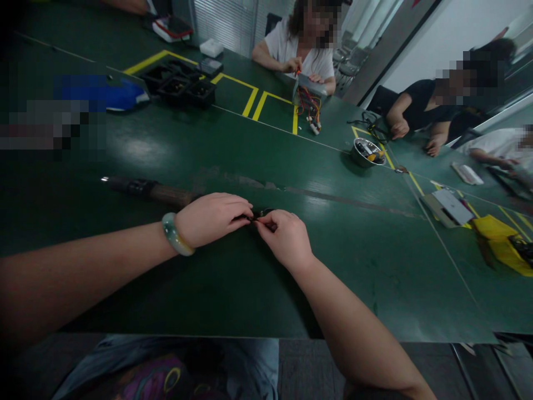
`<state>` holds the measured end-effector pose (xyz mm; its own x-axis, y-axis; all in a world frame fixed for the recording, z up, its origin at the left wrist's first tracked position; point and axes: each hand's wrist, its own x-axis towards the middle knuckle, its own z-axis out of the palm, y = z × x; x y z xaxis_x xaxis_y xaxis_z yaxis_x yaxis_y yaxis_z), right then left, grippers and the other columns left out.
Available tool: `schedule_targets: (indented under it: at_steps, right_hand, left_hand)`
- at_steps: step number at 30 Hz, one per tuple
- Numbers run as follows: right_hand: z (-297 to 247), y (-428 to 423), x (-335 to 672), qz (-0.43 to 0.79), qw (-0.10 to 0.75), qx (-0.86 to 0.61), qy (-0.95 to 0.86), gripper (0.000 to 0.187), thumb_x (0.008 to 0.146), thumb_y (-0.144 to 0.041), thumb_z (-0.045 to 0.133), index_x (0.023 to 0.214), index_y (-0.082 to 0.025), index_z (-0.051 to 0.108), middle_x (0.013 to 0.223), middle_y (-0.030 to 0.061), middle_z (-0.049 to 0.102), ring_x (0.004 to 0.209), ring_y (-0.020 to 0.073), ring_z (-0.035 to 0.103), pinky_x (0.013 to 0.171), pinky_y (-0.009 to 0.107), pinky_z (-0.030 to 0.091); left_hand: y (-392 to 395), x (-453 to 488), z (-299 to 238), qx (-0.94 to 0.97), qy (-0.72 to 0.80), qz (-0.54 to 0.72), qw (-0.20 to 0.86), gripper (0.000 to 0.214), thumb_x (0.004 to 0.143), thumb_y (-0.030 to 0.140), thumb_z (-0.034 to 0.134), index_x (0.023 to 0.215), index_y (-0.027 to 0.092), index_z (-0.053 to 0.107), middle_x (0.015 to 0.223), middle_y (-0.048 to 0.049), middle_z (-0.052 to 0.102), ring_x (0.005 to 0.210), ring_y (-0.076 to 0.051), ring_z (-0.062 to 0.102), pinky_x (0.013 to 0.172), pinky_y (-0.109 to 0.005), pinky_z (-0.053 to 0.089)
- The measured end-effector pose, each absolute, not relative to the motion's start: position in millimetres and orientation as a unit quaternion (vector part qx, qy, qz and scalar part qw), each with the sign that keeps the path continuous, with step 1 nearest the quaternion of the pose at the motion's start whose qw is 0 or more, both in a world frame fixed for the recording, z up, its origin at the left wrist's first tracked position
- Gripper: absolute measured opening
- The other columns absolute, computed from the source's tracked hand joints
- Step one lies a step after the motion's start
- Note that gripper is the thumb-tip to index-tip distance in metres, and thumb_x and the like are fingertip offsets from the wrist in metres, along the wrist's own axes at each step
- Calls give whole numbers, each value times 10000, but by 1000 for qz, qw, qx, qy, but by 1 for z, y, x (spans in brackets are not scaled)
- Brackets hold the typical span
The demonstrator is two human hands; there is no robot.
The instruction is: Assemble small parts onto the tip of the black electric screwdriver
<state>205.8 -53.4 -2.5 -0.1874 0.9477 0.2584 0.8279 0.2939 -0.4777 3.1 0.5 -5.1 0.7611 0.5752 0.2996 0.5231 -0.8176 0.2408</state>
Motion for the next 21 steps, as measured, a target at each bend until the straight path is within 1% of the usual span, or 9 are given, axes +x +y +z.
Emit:
schedule_targets:
  at_steps: [5, 10, 15, 18, 21]
  right_hand:
    - [-2, -51, 210, 111, 249, -541, -796, 23, 825, -231, 691, 806, -220, 685, 827, -11, 694, 771, 137, 621, 748, 282, 439]
    - [-1, -50, 211, 89, 246, -525, -810, 23, 835, -227, 685, 816, -214, 688, 857, -6, 698, 799, 140, 624, 782, 303, 421]
    - [-3, -48, 210, 78, 227, -534, -811, 24, 837, -222, 678, 816, -213, 687, 832, -7, 692, 785, 146, 617, 766, 311, 406]
    - [-5, -47, 208, 76, 225, -539, -808, 34, 839, -218, 674, 807, -211, 683, 830, -3, 690, 778, 145, 615, 767, 311, 403]
    - [-7, -45, 208, 77, 233, -541, -805, 32, 840, -218, 675, 810, -210, 683, 819, -8, 685, 768, 140, 608, 757, 304, 402]
  left_hand:
    - [1, 2, -5, 931, 307, 182, 81, 185, 920, 289, 568, 1060, 189, 635, 1048, -33, 669, 966, -189, 625, 875, -337, 482]
    - [1, 1, -4, 932, 310, 166, 86, 134, 903, 283, 582, 994, 190, 614, 975, -28, 657, 920, -191, 621, 850, -336, 486]
    - [-2, 1, -2, 928, 328, 162, 67, 181, 888, 249, 559, 1045, 167, 598, 1020, -63, 655, 942, -208, 622, 848, -355, 501]
    - [-2, 1, -2, 931, 325, 160, 51, 176, 885, 231, 539, 1032, 158, 605, 1033, -78, 656, 963, -218, 623, 853, -365, 503]
    - [-2, 1, -2, 931, 323, 163, 56, 160, 894, 233, 515, 1006, 163, 606, 1012, -71, 659, 938, -214, 629, 831, -362, 508]
